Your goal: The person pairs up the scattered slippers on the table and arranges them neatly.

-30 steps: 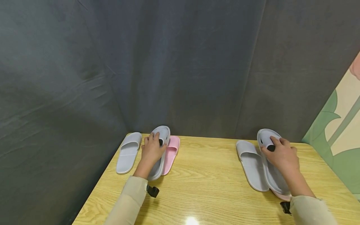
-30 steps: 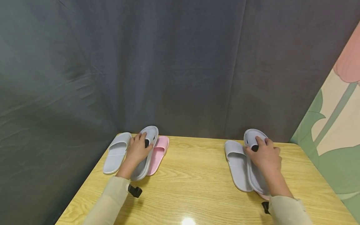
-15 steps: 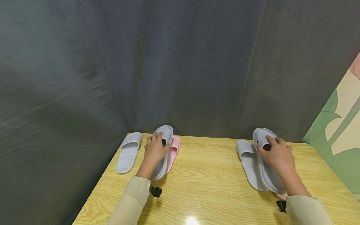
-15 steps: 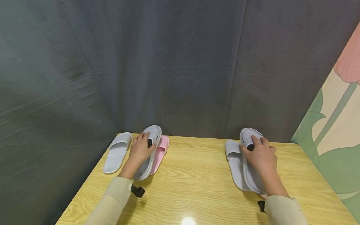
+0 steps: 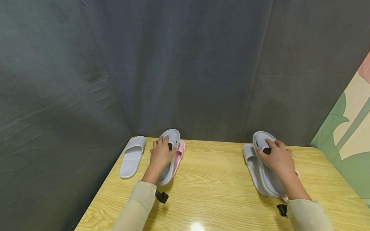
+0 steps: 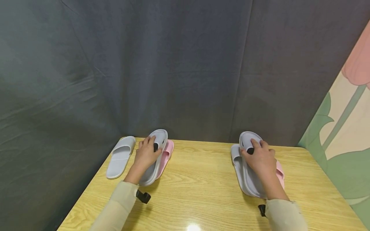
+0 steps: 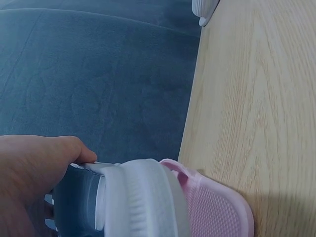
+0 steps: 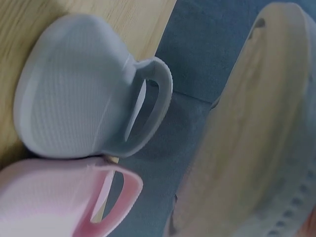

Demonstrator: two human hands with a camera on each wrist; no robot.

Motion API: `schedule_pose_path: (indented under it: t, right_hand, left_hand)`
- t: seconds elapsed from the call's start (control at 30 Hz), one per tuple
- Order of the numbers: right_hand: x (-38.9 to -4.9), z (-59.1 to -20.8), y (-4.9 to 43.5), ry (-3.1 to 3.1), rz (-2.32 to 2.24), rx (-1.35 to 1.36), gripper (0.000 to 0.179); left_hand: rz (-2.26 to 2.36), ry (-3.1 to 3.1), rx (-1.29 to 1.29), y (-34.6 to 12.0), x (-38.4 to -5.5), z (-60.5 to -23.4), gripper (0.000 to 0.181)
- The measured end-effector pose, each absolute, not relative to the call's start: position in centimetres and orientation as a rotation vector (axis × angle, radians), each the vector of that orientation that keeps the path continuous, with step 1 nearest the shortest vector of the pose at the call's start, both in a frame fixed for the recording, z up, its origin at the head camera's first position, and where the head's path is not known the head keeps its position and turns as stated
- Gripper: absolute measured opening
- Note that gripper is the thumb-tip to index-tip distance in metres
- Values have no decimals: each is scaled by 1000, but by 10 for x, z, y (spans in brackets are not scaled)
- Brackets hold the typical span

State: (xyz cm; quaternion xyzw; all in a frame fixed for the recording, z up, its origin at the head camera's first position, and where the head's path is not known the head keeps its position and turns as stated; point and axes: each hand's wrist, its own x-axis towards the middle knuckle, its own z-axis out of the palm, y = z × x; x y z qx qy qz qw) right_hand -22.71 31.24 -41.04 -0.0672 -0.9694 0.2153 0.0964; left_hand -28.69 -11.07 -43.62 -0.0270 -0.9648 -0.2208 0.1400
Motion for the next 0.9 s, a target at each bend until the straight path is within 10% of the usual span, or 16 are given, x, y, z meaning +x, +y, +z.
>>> schedule_pose_path:
  t: [0.9]
  right_hand:
    - [-235,-417,282,-2878,675,-171,75]
  left_hand:
    - [-712,-2862,-102,-81,-285,-438,69]
